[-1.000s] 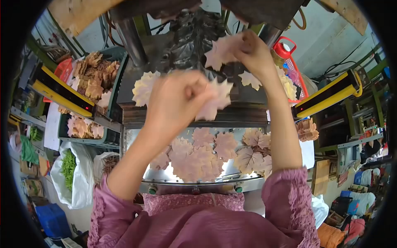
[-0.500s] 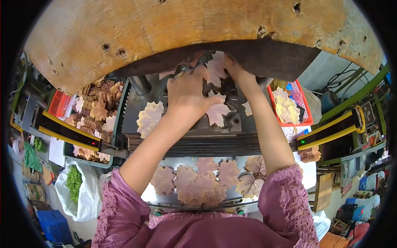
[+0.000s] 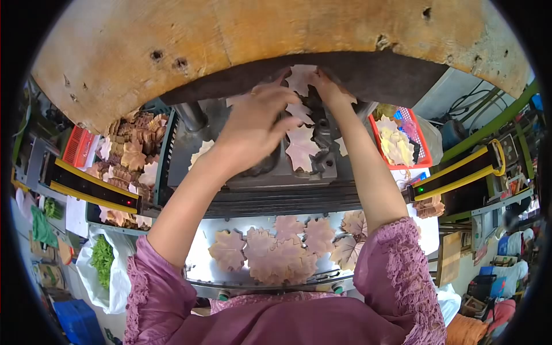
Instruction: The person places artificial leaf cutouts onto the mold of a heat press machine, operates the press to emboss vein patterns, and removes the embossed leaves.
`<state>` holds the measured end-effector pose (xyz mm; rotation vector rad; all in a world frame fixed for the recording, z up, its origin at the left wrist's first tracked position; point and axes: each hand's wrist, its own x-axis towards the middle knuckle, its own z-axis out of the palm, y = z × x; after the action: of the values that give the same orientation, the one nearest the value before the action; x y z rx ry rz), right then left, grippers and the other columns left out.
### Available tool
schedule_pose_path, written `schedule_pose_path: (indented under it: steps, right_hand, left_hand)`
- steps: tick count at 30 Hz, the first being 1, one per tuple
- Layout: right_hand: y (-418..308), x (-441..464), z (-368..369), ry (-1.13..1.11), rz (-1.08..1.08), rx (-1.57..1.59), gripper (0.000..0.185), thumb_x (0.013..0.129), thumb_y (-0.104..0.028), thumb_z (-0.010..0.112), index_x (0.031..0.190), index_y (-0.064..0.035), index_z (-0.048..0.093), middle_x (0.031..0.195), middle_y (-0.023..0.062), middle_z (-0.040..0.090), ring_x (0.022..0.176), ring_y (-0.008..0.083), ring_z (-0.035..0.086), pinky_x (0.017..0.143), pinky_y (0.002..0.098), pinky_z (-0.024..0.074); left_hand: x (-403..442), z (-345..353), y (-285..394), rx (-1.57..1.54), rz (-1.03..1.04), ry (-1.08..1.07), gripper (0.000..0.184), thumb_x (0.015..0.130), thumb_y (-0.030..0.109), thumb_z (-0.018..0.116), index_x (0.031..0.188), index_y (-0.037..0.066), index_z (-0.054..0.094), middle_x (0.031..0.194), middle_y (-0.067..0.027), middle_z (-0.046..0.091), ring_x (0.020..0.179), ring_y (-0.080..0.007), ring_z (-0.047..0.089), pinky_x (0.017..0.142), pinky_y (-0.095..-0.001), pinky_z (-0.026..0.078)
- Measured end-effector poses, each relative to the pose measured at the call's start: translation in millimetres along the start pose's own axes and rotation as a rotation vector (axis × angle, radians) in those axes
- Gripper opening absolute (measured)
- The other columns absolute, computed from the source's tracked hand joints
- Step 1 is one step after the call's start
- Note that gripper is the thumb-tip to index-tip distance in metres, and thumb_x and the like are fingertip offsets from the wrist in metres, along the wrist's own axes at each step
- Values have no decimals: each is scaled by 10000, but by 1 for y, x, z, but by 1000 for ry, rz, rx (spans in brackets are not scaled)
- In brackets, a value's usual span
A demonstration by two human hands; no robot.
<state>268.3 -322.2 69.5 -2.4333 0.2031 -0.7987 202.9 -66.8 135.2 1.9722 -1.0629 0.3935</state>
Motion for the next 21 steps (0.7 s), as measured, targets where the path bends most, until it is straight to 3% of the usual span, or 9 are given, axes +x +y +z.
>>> schedule_pose_path:
  steps: [4, 5, 9, 14, 19, 21]
  right_hand:
    - [5, 2, 13, 147, -197, -156, 608, 932, -470, 553, 1405, -89, 521, 1410, 125, 553, 1297, 327, 521, 1066, 435, 413]
    - [5, 2, 18, 182, -244, -192, 583, 932, -446, 564, 1389, -85, 536, 1395, 132, 564, 1284, 325, 532, 1055, 432, 423]
    - [-4, 8, 37, 316, -460, -331, 485, 930, -348, 608, 1325, -67, 596, 1338, 160, 606, 1234, 319, 579, 1014, 419, 463]
    - [-7, -10, 21, 427, -593, -129, 331, 919, -257, 632, 1193, -79, 678, 1187, 133, 690, 1047, 288, 669, 893, 384, 524]
    - [-18, -14, 9, 322, -570, -128, 259, 910, -183, 641, 1131, -63, 703, 1046, 97, 730, 894, 278, 695, 816, 346, 535]
    - [-14, -12, 7, 314, -542, -130, 271, 906, -173, 646, 1148, -60, 695, 1039, 94, 735, 887, 276, 694, 814, 345, 533]
  left_hand:
    - [16, 7, 9, 434, 316, -374, 278, 982, 247, 550, 997, 13, 700, 1113, -74, 670, 990, -296, 608, 899, -366, 451]
    - [18, 7, 9, 436, 316, -377, 278, 982, 247, 550, 997, 13, 700, 1113, -74, 670, 990, -296, 608, 899, -366, 451]
    - [25, -2, 0, 320, 164, -536, 376, 1026, 310, 465, 1109, 16, 684, 1291, -42, 629, 1101, -228, 574, 1059, -443, 283]
    - [5, 4, -14, 267, 221, -332, 347, 1008, 273, 506, 1135, 9, 692, 1316, -52, 619, 1175, -238, 564, 1067, -444, 303]
    - [-15, -21, 15, 231, 190, -185, 314, 990, 233, 542, 1124, -6, 697, 1301, -75, 625, 1211, -279, 551, 1072, -446, 341]
    - [-39, -33, 21, 221, 124, -57, 239, 930, 195, 624, 1060, 13, 709, 1221, -91, 651, 1194, -304, 562, 1008, -394, 426]
